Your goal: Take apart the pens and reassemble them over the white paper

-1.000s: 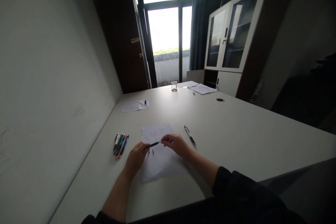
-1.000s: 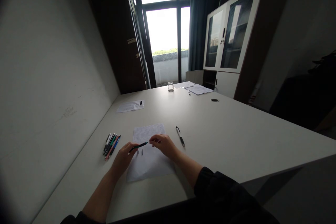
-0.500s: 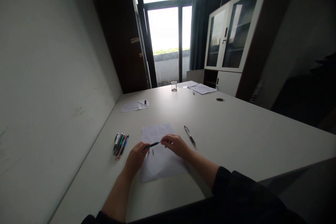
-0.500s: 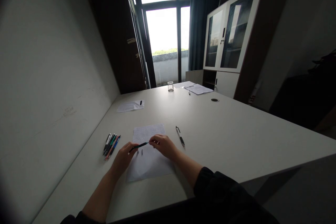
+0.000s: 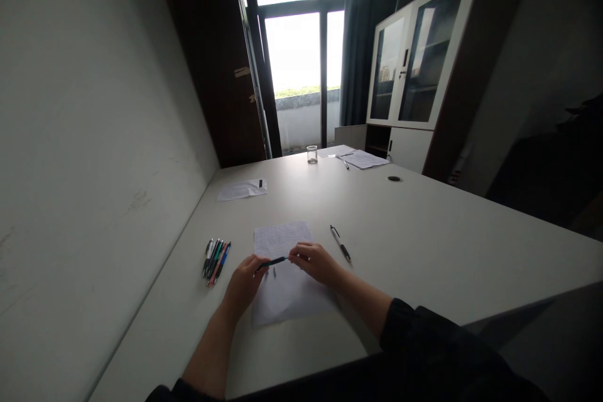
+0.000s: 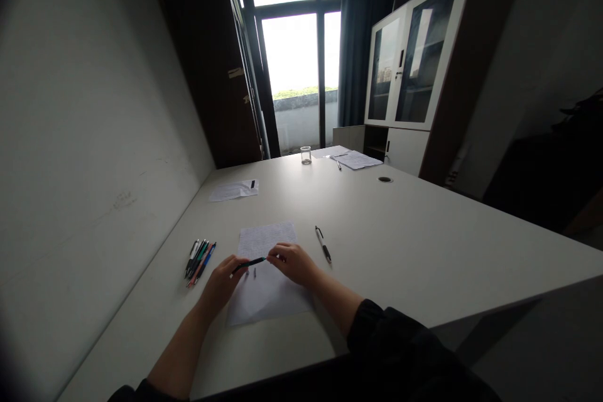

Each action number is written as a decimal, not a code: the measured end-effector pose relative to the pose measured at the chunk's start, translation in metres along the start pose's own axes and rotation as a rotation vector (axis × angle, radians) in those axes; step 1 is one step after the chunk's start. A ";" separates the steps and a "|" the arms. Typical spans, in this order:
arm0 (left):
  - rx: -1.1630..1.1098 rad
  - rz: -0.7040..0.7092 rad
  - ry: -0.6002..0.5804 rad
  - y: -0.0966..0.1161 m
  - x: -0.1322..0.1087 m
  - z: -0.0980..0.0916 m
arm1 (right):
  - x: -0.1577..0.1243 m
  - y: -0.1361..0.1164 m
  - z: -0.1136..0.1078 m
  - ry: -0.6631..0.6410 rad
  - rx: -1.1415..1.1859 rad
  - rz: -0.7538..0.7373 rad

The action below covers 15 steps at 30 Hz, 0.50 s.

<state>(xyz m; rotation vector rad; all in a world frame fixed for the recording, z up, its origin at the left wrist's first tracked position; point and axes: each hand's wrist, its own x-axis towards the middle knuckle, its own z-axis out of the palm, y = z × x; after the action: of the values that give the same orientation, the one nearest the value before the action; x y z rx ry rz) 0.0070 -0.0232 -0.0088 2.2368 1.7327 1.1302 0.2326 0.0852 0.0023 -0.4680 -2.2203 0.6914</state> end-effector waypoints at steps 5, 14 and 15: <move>-0.011 0.003 -0.001 0.000 0.000 0.000 | 0.000 -0.001 0.000 -0.017 0.004 0.001; -0.014 0.022 0.007 0.002 0.000 -0.001 | -0.001 -0.003 0.000 -0.043 0.046 0.016; -0.014 0.022 0.009 0.001 0.000 0.000 | -0.001 -0.004 0.000 -0.044 0.053 0.022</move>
<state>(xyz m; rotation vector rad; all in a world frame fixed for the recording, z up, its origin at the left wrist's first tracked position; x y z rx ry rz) 0.0077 -0.0234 -0.0079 2.2514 1.7018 1.1554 0.2323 0.0819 0.0040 -0.4547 -2.2354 0.7767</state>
